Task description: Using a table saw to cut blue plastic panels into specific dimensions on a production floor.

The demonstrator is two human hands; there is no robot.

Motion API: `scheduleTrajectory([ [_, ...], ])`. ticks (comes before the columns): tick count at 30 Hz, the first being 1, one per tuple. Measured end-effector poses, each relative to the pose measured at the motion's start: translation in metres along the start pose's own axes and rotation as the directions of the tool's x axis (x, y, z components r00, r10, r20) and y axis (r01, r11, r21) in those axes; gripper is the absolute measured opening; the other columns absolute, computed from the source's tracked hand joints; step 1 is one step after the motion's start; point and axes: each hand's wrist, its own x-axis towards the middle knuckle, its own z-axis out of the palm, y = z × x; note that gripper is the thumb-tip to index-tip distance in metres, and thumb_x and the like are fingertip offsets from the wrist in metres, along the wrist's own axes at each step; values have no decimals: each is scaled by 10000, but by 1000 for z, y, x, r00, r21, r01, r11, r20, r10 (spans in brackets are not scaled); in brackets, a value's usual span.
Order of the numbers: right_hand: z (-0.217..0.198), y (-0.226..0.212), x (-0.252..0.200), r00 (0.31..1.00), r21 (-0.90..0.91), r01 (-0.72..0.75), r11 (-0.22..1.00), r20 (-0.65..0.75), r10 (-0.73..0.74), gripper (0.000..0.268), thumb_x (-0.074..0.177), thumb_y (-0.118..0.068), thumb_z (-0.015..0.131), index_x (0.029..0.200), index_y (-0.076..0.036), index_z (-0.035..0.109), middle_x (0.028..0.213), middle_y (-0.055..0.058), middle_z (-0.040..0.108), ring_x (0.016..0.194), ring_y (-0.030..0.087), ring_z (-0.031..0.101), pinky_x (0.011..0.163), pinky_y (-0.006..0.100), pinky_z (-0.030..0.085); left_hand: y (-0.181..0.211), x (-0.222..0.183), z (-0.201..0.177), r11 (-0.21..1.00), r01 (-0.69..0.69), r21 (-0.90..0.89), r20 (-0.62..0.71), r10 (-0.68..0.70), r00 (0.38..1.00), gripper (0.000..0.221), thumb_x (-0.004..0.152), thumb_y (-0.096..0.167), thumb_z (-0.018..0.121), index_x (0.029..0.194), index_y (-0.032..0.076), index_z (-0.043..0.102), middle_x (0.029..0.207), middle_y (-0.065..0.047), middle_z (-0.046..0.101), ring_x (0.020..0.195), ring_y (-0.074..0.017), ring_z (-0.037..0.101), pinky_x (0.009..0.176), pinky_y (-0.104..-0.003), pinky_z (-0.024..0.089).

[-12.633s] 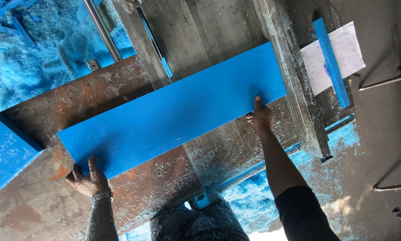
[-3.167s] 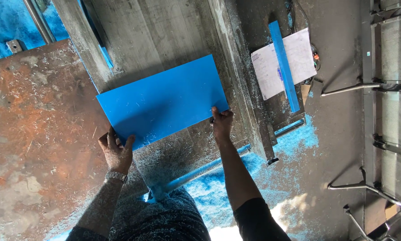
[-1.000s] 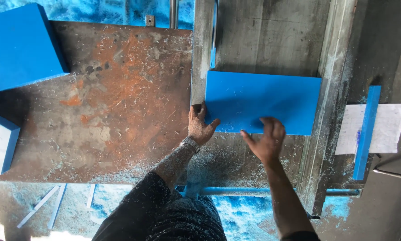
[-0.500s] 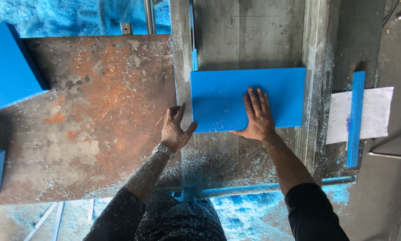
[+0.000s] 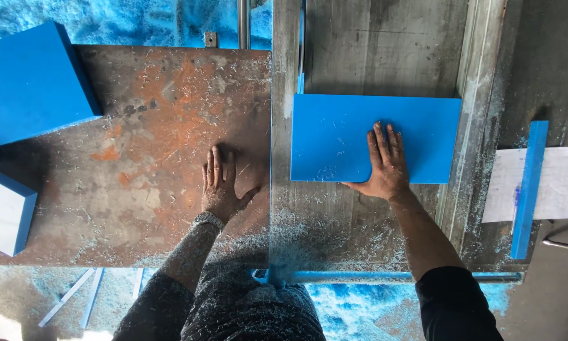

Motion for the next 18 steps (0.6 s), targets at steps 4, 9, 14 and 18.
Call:
scheduleTrajectory([
  [4,1,3,9,999,15,19,1000,-28,-18,1291,624,-774,788,1559,37,423,1684,257,285,1497,556,291,1194,683,286,-9,-2,11,999,31,30,-6,-31,1000,1213,714,714,738,1634,77,268,1686,-324,85,1570,-483,101,1239,-617,184],
  [9,3,9,12,998,-9,18,1000,-53,-19,1286,617,-766,800,1549,45,444,1674,261,313,1477,560,330,1183,684,309,-13,-2,13,1000,16,12,11,-16,1000,1216,704,694,751,1648,121,244,1699,-298,66,1570,-478,110,1221,-629,217],
  [14,7,15,17,998,-3,11,1000,-59,-11,1294,608,-774,807,1552,35,447,1676,249,321,1485,547,327,1194,677,286,-11,-1,9,999,39,10,34,-39,999,1220,698,670,767,1654,133,233,1700,-287,68,1568,-472,109,1215,-635,225],
  [18,8,16,20,1000,6,-8,1000,-25,8,1291,615,-760,809,1570,17,421,1694,228,285,1502,536,298,1212,671,263,-9,1,5,999,48,2,45,-48,998,1224,703,685,760,1658,143,220,1704,-276,59,1572,-466,92,1216,-624,224],
])
